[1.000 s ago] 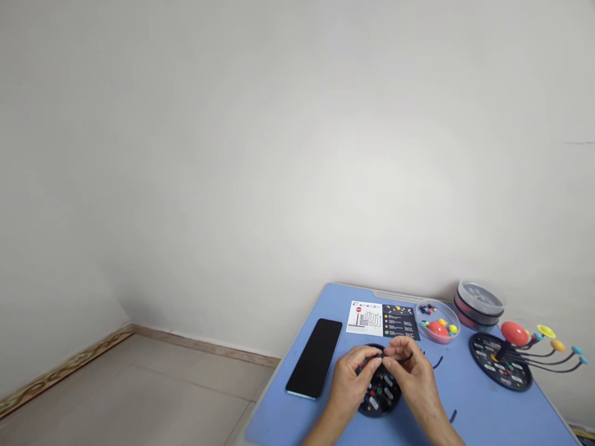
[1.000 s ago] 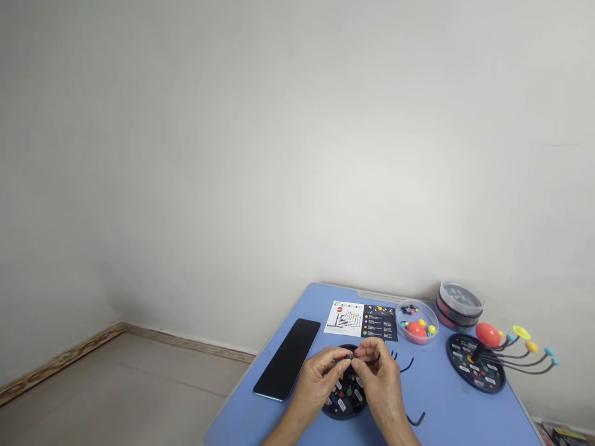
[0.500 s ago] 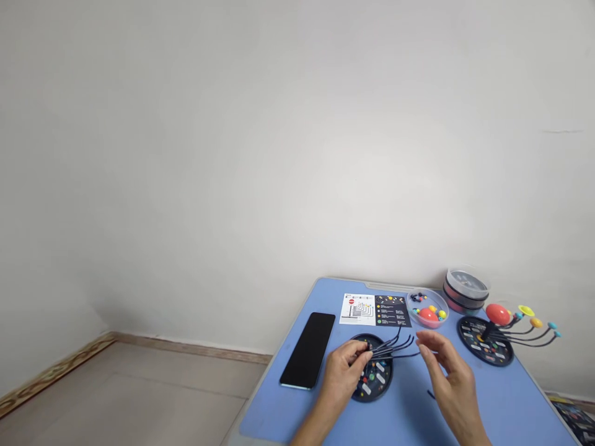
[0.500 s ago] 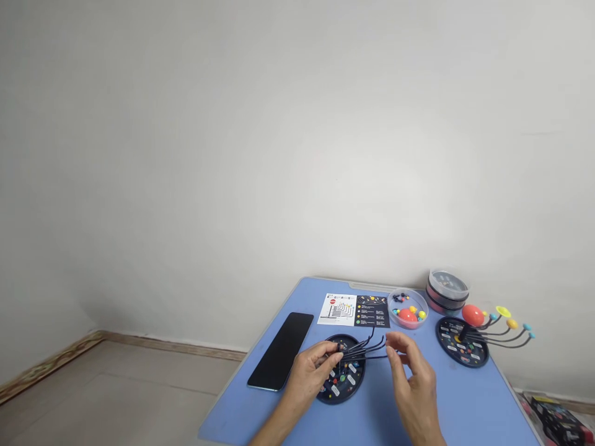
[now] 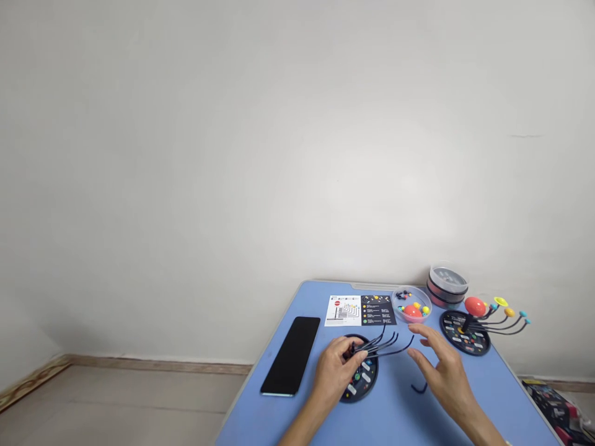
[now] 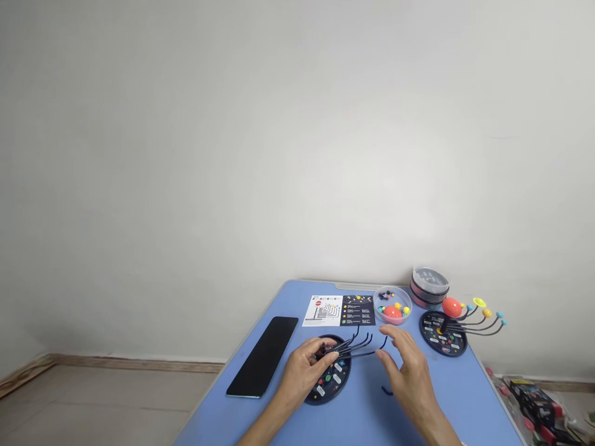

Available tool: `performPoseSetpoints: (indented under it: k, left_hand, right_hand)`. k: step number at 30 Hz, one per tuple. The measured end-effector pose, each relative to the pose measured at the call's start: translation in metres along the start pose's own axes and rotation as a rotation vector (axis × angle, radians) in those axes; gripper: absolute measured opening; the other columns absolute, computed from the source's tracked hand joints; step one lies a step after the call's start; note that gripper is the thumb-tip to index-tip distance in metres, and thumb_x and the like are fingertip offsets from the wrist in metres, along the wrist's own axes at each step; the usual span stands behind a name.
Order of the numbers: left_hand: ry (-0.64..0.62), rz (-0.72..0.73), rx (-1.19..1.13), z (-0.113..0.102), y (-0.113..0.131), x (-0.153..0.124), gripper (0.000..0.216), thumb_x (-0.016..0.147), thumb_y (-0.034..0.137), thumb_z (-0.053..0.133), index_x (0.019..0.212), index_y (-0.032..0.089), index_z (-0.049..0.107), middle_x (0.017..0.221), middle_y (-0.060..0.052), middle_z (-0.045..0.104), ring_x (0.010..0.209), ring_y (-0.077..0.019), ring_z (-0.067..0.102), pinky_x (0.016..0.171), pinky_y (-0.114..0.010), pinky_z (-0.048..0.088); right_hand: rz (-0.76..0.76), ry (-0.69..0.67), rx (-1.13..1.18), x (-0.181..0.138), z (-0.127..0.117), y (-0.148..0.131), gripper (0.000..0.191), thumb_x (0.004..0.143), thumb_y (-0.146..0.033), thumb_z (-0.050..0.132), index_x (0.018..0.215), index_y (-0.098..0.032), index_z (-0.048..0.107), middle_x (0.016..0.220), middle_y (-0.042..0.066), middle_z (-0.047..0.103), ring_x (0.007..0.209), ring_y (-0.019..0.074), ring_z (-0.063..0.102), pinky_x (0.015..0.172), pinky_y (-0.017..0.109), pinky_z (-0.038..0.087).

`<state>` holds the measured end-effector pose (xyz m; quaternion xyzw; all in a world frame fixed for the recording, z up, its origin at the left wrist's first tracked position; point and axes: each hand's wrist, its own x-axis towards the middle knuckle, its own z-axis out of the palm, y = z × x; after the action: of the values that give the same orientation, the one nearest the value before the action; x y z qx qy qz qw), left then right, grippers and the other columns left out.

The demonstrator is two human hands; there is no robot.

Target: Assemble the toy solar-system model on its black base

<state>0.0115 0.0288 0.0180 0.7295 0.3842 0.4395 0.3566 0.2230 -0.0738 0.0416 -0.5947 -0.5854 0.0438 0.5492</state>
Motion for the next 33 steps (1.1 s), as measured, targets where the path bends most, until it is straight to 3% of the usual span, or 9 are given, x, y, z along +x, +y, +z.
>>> performPoseSetpoints:
  k: [3, 8, 13, 17, 20, 25, 27, 33]
  left_hand:
    - [0.000, 0.009, -0.016, 0.004, 0.001, 0.001, 0.019, 0.079, 0.033, 0.062, 0.072, 0.020, 0.074, 0.073, -0.004, 0.068, 0.065, -0.0192, 0.063, 0.052, -0.023, 0.050]
    - [-0.009, -0.013, -0.043, 0.004, 0.000, -0.001, 0.021, 0.080, 0.034, 0.062, 0.070, 0.019, 0.072, 0.071, -0.002, 0.067, 0.063, -0.0181, 0.063, 0.051, -0.022, 0.048]
    - [-0.040, -0.060, -0.088, 0.003, 0.002, -0.001, 0.017, 0.077, 0.033, 0.064, 0.072, 0.020, 0.073, 0.072, -0.002, 0.069, 0.061, -0.0172, 0.063, 0.045, -0.020, 0.047]
    - [-0.056, -0.090, -0.108, 0.001, 0.003, -0.001, 0.017, 0.075, 0.034, 0.066, 0.078, 0.019, 0.075, 0.074, -0.003, 0.071, 0.056, -0.0161, 0.062, 0.042, -0.020, 0.047]
    - [-0.018, -0.095, -0.095, -0.002, 0.003, -0.002, 0.026, 0.074, 0.038, 0.070, 0.090, 0.020, 0.077, 0.078, -0.003, 0.072, 0.052, -0.0154, 0.062, 0.042, -0.021, 0.049]
    - [0.169, 0.037, -0.054, -0.010, 0.007, -0.003, 0.030, 0.082, 0.045, 0.065, 0.095, 0.020, 0.075, 0.089, -0.007, 0.074, 0.061, -0.0186, 0.068, 0.052, -0.027, 0.059]
    - [0.255, 0.159, -0.001, -0.014, 0.011, -0.004, 0.027, 0.086, 0.043, 0.063, 0.093, 0.020, 0.075, 0.092, -0.008, 0.074, 0.070, -0.0203, 0.070, 0.060, -0.028, 0.061]
    - [0.387, 0.520, 0.171, -0.019, 0.015, -0.010, 0.014, 0.091, 0.020, 0.058, 0.085, 0.022, 0.071, 0.085, -0.006, 0.071, 0.082, -0.0197, 0.067, 0.074, -0.030, 0.058]
  right_hand:
    - [-0.070, -0.036, -0.014, 0.008, 0.005, -0.002, 0.028, 0.086, -0.033, 0.064, 0.113, -0.026, 0.069, 0.115, 0.008, 0.072, 0.110, 0.0288, 0.064, 0.093, 0.046, 0.052]
    - [-0.029, -0.024, -0.030, 0.006, 0.001, 0.005, 0.026, 0.086, -0.035, 0.063, 0.110, -0.027, 0.071, 0.118, 0.009, 0.070, 0.114, 0.0298, 0.062, 0.098, 0.048, 0.049]
    - [0.057, -0.005, -0.071, -0.013, -0.019, 0.025, 0.022, 0.085, -0.037, 0.064, 0.102, -0.027, 0.073, 0.108, 0.008, 0.073, 0.101, 0.0284, 0.067, 0.088, 0.042, 0.053]
    - [0.097, -0.194, -0.083, -0.029, -0.029, 0.030, 0.010, 0.081, -0.033, 0.069, 0.087, -0.029, 0.076, 0.094, 0.005, 0.075, 0.088, 0.0264, 0.069, 0.077, 0.036, 0.055]
    - [0.060, -0.305, -0.112, -0.028, -0.032, 0.030, 0.010, 0.082, -0.029, 0.069, 0.087, -0.031, 0.077, 0.096, 0.004, 0.075, 0.087, 0.0252, 0.069, 0.077, 0.034, 0.054]
    - [-0.020, -0.246, -0.323, 0.020, -0.034, 0.039, 0.024, 0.093, -0.030, 0.051, 0.094, -0.026, 0.074, 0.102, 0.008, 0.073, 0.094, 0.0258, 0.067, 0.082, 0.036, 0.050]
    - [-0.016, -0.334, -0.516, 0.051, -0.030, 0.042, 0.028, 0.095, -0.026, 0.044, 0.097, -0.024, 0.072, 0.108, 0.008, 0.072, 0.099, 0.0245, 0.065, 0.083, 0.034, 0.048]
    - [0.047, -0.479, -0.658, 0.125, -0.005, 0.053, 0.023, 0.091, -0.017, 0.051, 0.080, -0.020, 0.071, 0.089, 0.006, 0.073, 0.086, 0.0190, 0.066, 0.078, 0.028, 0.047]
